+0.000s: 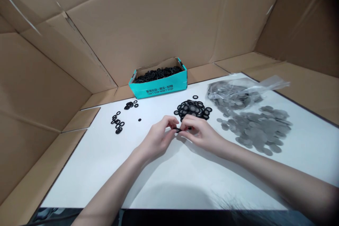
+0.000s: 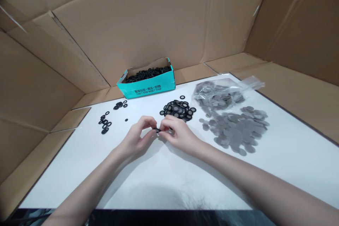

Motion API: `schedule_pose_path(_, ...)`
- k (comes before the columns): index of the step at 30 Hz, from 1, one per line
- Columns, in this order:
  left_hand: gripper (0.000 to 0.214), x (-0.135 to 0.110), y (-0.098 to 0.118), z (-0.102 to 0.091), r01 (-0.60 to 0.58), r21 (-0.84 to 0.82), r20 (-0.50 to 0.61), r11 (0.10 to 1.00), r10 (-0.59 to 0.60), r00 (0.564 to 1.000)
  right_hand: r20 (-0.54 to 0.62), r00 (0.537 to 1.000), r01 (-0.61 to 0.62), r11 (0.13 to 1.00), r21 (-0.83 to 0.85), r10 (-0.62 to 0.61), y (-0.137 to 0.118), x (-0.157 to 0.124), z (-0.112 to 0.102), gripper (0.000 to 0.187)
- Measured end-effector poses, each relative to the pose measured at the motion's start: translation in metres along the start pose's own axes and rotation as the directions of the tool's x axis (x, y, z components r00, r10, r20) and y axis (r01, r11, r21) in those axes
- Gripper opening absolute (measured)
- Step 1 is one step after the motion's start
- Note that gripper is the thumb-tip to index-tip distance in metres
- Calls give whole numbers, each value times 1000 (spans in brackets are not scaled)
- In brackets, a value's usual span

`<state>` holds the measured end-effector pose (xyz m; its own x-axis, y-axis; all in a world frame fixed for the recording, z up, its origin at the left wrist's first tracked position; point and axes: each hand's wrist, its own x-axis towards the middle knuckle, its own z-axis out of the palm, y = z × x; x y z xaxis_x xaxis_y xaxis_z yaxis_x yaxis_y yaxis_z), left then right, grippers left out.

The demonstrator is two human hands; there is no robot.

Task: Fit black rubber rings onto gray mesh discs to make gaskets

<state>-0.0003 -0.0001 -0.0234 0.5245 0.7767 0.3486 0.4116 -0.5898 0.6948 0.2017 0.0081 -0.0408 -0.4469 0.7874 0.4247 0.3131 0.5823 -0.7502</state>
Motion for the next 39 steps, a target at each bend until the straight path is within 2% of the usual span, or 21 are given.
schedule_pose_path(7,21,1,8,-3,-36,97,76,995,29,997,19,1000,9,999,-47,-8,1,0,0,18)
schedule_pose_path(13,22,1,5,-2,-17,82,61,997,12,998,15,1000,20,996,-85,-18,3,-2,1,15)
schedule_pose_path(23,17,1,0,6,38,-141,-85,989,-51,995,-25,1000,-6,1000,15,6,4,-1,3,14)
schedule_pose_path(28,13,2,4,10,25,-177,-141,984,-50,989,-38,999,-7,999,31,8,3,-2,3,15)
schedule_pose_path(34,13,1,1,14,1,-144,-191,990,-29,981,-22,999,-27,998,58,28,2,-1,1,14)
schedule_pose_path(39,16,0,6,18,-20,-231,-251,973,-40,967,-11,998,-59,990,127,60,-3,0,0,13)
